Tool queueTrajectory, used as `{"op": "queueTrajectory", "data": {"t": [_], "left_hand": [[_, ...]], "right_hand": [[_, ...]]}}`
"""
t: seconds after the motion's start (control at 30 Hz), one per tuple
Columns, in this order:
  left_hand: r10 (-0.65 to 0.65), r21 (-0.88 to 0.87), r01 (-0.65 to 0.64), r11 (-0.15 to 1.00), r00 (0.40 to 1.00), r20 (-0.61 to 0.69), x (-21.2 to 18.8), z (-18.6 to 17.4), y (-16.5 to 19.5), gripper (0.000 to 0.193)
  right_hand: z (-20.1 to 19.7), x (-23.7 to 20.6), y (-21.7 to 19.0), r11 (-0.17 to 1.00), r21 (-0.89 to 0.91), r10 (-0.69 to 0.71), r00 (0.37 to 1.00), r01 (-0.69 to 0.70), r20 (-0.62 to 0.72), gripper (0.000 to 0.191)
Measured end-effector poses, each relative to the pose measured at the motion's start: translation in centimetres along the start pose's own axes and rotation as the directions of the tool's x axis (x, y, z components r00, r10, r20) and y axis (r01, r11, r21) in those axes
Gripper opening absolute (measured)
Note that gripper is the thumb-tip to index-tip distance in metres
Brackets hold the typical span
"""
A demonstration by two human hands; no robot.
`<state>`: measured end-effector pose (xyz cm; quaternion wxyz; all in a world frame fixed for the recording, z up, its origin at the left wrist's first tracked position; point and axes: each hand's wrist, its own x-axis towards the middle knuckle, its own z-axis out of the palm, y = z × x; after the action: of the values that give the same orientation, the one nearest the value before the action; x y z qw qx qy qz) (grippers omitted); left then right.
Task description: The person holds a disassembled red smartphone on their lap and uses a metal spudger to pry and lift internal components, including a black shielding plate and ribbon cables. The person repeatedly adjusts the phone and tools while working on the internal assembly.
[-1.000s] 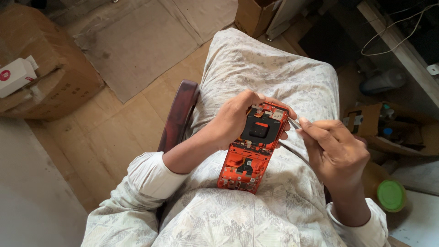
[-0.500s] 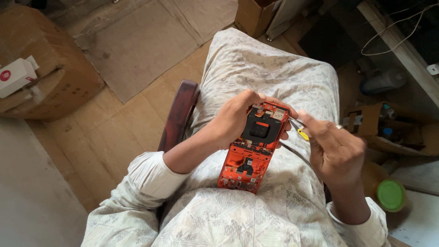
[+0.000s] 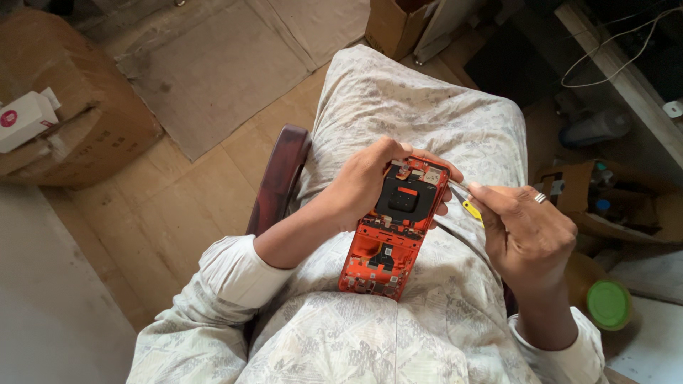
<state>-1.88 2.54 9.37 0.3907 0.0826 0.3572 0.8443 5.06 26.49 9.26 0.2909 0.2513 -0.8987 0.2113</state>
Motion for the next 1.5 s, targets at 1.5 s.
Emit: {"op": "queueTrajectory", "data": {"t": [1.5], "left_hand": [[0.046, 0.008, -0.046, 0.999, 0.999, 0.021, -0.4, -0.2, -0.6, 0.058]], "right_hand": [[0.6, -0.2, -0.4, 0.99, 0.126, 0.074, 0.996, -0.069, -0.04, 0.023]]}}
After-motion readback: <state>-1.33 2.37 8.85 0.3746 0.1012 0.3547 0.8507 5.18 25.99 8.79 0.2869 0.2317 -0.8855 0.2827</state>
